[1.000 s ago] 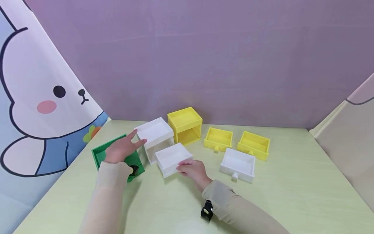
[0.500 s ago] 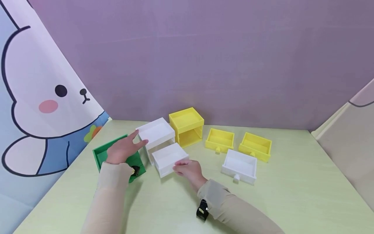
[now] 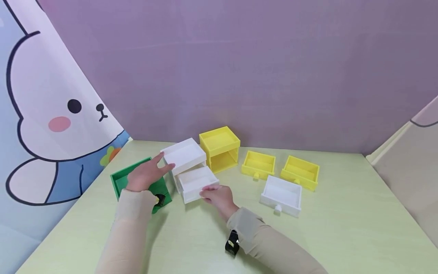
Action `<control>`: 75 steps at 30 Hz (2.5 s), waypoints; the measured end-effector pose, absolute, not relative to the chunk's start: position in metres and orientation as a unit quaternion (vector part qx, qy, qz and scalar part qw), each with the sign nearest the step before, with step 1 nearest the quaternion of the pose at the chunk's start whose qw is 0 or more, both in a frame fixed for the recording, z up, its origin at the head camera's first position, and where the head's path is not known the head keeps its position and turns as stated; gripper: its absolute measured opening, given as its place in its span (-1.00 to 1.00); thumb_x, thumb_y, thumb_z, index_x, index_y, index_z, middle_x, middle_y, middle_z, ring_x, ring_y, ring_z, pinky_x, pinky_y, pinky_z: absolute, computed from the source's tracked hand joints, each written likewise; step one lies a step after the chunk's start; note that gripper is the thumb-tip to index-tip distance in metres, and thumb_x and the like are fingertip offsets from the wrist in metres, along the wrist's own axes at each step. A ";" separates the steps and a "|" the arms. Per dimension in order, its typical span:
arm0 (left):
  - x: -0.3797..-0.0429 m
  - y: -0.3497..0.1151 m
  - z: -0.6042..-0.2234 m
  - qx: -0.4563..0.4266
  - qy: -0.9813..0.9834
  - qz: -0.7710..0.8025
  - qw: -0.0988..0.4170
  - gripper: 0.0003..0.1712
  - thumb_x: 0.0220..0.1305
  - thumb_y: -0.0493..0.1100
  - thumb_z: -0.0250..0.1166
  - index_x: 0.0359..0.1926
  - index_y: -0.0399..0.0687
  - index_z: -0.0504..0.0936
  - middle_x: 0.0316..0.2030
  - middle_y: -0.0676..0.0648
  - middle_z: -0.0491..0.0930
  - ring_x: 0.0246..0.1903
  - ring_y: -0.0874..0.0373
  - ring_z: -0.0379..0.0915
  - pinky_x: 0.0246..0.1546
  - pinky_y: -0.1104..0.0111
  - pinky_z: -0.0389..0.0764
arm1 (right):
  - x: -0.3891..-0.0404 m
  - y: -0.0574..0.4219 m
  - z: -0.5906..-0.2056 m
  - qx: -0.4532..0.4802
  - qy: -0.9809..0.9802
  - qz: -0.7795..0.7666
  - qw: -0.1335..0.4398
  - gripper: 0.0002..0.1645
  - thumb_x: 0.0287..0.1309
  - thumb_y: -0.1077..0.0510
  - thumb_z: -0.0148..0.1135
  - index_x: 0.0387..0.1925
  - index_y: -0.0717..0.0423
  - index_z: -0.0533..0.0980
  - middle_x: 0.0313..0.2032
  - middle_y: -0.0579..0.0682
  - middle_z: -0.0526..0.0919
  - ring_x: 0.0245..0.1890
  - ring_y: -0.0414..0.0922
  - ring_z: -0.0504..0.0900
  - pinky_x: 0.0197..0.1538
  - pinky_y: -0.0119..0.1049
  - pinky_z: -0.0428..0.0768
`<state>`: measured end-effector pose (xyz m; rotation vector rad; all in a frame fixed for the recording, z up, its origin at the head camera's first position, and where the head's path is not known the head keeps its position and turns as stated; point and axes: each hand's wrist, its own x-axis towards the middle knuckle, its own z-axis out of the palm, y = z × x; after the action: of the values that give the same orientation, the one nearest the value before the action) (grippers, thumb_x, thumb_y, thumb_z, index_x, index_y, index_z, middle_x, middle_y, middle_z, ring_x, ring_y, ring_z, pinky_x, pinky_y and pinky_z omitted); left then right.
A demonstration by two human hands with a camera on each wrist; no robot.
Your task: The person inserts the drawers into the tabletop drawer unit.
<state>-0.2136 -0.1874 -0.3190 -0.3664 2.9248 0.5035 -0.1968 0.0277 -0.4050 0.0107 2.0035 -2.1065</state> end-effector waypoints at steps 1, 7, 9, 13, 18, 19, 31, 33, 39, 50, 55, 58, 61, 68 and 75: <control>-0.214 -0.187 -0.319 -0.122 0.975 0.170 0.076 -0.09 0.28 0.41 -0.03 0.51 0.17 -0.02 0.07 -0.31 0.53 -0.22 -0.11 0.49 -0.59 0.31 0.21 | -0.197 0.028 -0.405 0.005 0.684 -0.720 0.117 -0.78 0.04 0.45 0.28 -0.22 0.51 0.56 -0.40 0.09 0.66 -0.36 -0.13 0.66 -0.12 -0.21 0.62; -0.216 -0.187 -0.320 -0.124 0.974 0.172 0.077 -0.09 0.29 0.41 -0.03 0.51 0.16 -0.02 0.21 -0.34 0.41 -0.07 -0.19 0.46 -0.56 0.29 0.26 | -0.200 0.028 -0.409 -0.002 0.686 -0.716 0.128 -0.77 0.04 0.45 0.28 -0.22 0.53 0.55 -0.41 0.09 0.67 -0.37 -0.15 0.65 -0.12 -0.23 0.62; -0.215 -0.187 -0.320 -0.122 0.975 0.173 0.075 -0.09 0.29 0.41 -0.04 0.51 0.15 -0.02 0.20 -0.34 0.41 -0.06 -0.20 0.46 -0.56 0.29 0.27 | -0.200 0.028 -0.410 -0.003 0.683 -0.718 0.136 -0.76 0.04 0.46 0.28 -0.21 0.53 0.55 -0.40 0.10 0.66 -0.36 -0.16 0.65 -0.11 -0.22 0.61; -0.215 -0.187 -0.320 -0.120 0.975 0.174 0.073 -0.09 0.28 0.41 -0.03 0.51 0.15 -0.01 0.18 -0.33 0.44 -0.08 -0.18 0.47 -0.56 0.28 0.27 | -0.201 0.028 -0.410 -0.003 0.682 -0.716 0.145 -0.75 0.05 0.47 0.26 -0.19 0.55 0.54 -0.38 0.10 0.66 -0.37 -0.16 0.65 -0.11 -0.22 0.61; -0.215 -0.187 -0.320 -0.120 0.975 0.171 0.076 -0.09 0.28 0.42 -0.04 0.51 0.16 -0.02 0.01 -0.29 0.56 -0.28 -0.08 0.50 -0.59 0.30 0.23 | -0.203 0.031 -0.412 -0.006 0.697 -0.702 0.145 -0.79 0.02 0.48 0.27 -0.24 0.54 0.55 -0.38 0.10 0.65 -0.38 -0.17 0.63 -0.13 -0.23 0.62; -0.215 -0.187 -0.320 -0.119 0.975 0.171 0.075 -0.09 0.28 0.42 -0.04 0.51 0.16 -0.02 -0.01 -0.29 0.57 -0.30 -0.07 0.49 -0.59 0.31 0.22 | -0.203 0.031 -0.413 -0.005 0.700 -0.699 0.145 -0.79 0.01 0.48 0.27 -0.25 0.53 0.55 -0.39 0.09 0.65 -0.39 -0.17 0.63 -0.14 -0.24 0.62; -0.213 -0.187 -0.318 -0.115 0.975 0.171 0.078 -0.09 0.29 0.41 -0.05 0.51 0.14 -0.02 -0.01 -0.28 0.57 -0.27 -0.07 0.49 -0.56 0.29 0.23 | -0.206 0.030 -0.413 -0.017 0.715 -0.683 0.146 -0.79 0.03 0.45 0.27 -0.24 0.51 0.56 -0.38 0.08 0.65 -0.39 -0.19 0.61 -0.14 -0.27 0.61; -0.214 -0.186 -0.318 -0.115 0.975 0.173 0.079 -0.09 0.29 0.41 -0.05 0.51 0.14 -0.02 -0.15 -0.24 0.60 -0.37 -0.03 0.47 -0.57 0.30 0.22 | -0.206 0.029 -0.413 -0.016 0.713 -0.686 0.146 -0.79 0.02 0.47 0.26 -0.24 0.52 0.55 -0.35 0.11 0.64 -0.38 -0.18 0.60 -0.13 -0.25 0.61; -0.217 -0.187 -0.315 -0.120 0.975 0.170 0.079 -0.10 0.30 0.40 -0.05 0.51 0.15 -0.03 -0.22 -0.21 0.60 -0.53 0.04 0.38 -0.59 0.33 0.20 | -0.205 0.027 -0.415 -0.012 0.715 -0.682 0.153 -0.74 -0.02 0.53 0.22 -0.20 0.54 0.53 -0.28 0.13 0.61 -0.34 -0.13 0.60 -0.10 -0.21 0.60; -0.216 -0.187 -0.318 -0.115 0.981 0.129 0.088 -0.08 0.27 0.46 -0.09 0.51 0.19 -0.05 -0.54 -0.15 0.47 -0.69 0.12 0.18 -0.61 0.33 0.19 | -0.202 0.029 -0.418 -0.008 0.683 -0.705 0.189 -0.81 0.01 0.57 0.17 -0.25 0.54 0.46 -0.37 0.16 0.55 -0.42 -0.14 0.61 -0.16 -0.22 0.63; -0.212 -0.185 -0.323 -0.125 0.980 0.129 0.086 -0.08 0.27 0.45 -0.06 0.51 0.19 -0.03 -0.57 -0.14 0.44 -0.67 0.11 0.20 -0.61 0.33 0.20 | -0.202 0.030 -0.420 -0.016 0.677 -0.706 0.205 -0.81 -0.03 0.56 0.17 -0.28 0.55 0.47 -0.34 0.12 0.52 -0.44 -0.15 0.61 -0.17 -0.24 0.63; -0.212 -0.185 -0.323 -0.125 0.980 0.128 0.084 -0.09 0.27 0.45 -0.06 0.51 0.21 -0.03 -0.59 -0.15 0.44 -0.70 0.13 0.15 -0.61 0.33 0.20 | -0.205 0.031 -0.419 -0.017 0.679 -0.706 0.201 -0.79 -0.07 0.56 0.18 -0.29 0.54 0.47 -0.35 0.11 0.52 -0.45 -0.14 0.61 -0.18 -0.23 0.63; -0.213 -0.185 -0.322 -0.123 0.980 0.131 0.085 -0.09 0.28 0.44 -0.06 0.51 0.21 -0.04 -0.58 -0.15 0.45 -0.71 0.14 0.13 -0.61 0.33 0.20 | -0.206 0.032 -0.418 -0.016 0.684 -0.702 0.197 -0.79 -0.08 0.55 0.19 -0.30 0.52 0.46 -0.40 0.14 0.55 -0.46 -0.14 0.61 -0.19 -0.23 0.63; -0.214 -0.187 -0.319 -0.125 0.979 0.131 0.091 -0.09 0.27 0.44 -0.07 0.51 0.22 -0.06 -0.57 -0.15 0.45 -0.73 0.15 0.12 -0.62 0.34 0.19 | -0.207 0.032 -0.414 -0.020 0.690 -0.698 0.190 -0.80 -0.08 0.51 0.21 -0.31 0.49 0.49 -0.43 0.11 0.57 -0.46 -0.18 0.61 -0.21 -0.29 0.63; -0.213 -0.187 -0.316 -0.128 0.978 0.130 0.098 -0.09 0.27 0.45 -0.07 0.51 0.23 -0.06 -0.57 -0.15 0.45 -0.67 0.11 0.21 -0.60 0.33 0.19 | -0.211 0.033 -0.413 -0.024 0.694 -0.695 0.189 -0.80 -0.06 0.54 0.18 -0.29 0.52 0.49 -0.41 0.09 0.58 -0.44 -0.16 0.61 -0.18 -0.26 0.63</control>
<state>-0.2131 -0.1874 -0.3164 -0.3790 2.8946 0.3852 -0.2112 0.0330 -0.4134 -0.0685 1.9503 -1.9530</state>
